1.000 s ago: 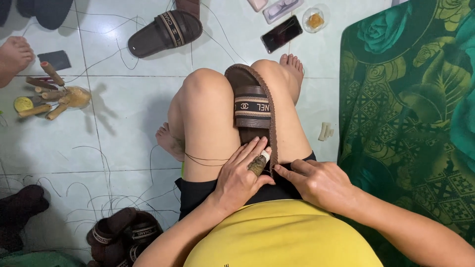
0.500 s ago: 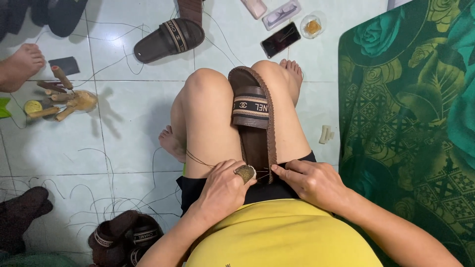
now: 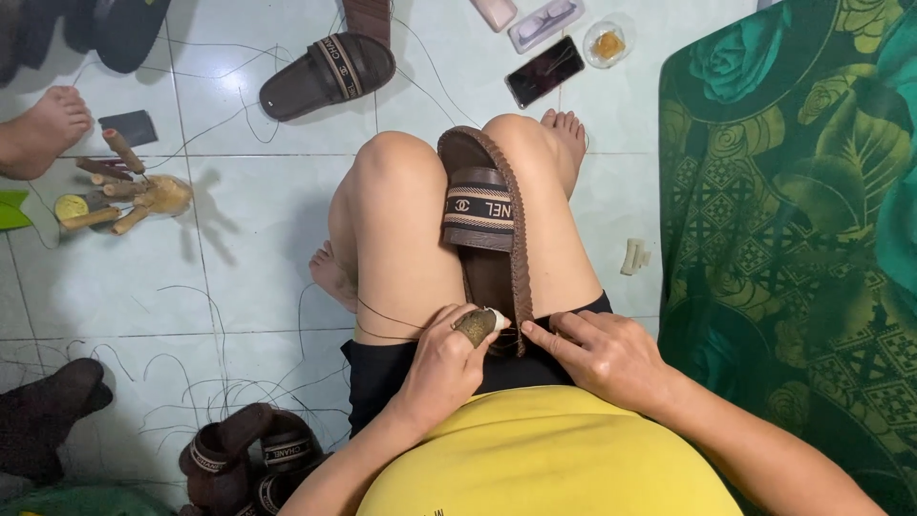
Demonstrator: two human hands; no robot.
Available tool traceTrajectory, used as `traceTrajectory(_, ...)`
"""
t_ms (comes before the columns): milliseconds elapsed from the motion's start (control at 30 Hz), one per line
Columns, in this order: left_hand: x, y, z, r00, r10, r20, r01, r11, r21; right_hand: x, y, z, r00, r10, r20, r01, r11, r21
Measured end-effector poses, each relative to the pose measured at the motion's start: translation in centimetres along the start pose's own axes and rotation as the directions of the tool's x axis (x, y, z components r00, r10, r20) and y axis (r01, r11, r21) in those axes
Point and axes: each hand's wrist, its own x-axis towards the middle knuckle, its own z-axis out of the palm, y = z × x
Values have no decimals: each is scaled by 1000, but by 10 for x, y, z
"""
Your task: Hand-sewing a strap onto a brown sandal using a needle and thread while sitting on the floor.
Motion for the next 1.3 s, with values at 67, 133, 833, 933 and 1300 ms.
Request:
traceTrajectory(67, -2, -4, 4, 984, -137, 111, 142, 989, -38, 2, 1, 0, 1000, 7, -8, -7, 1000, 3)
traceTrajectory(133, 0, -4, 2, 938, -264, 225, 283, 957, -58, 1, 1, -1, 1000, 13, -17, -13, 1000, 8)
traceTrajectory(833, -14, -3, 2, 996, 3, 92, -27, 965, 259, 8, 8, -23, 821, 424, 382, -569, 562, 600)
traceTrajectory(933, -11, 5, -2, 982, -140, 129, 116, 977, 177, 12, -2, -18, 888, 423, 178, -423, 603, 677)
traceTrajectory(1300, 12, -5, 5, 764, -529, 371, 574, 819, -14, 28, -9, -38, 997, 73, -17, -60, 916, 396)
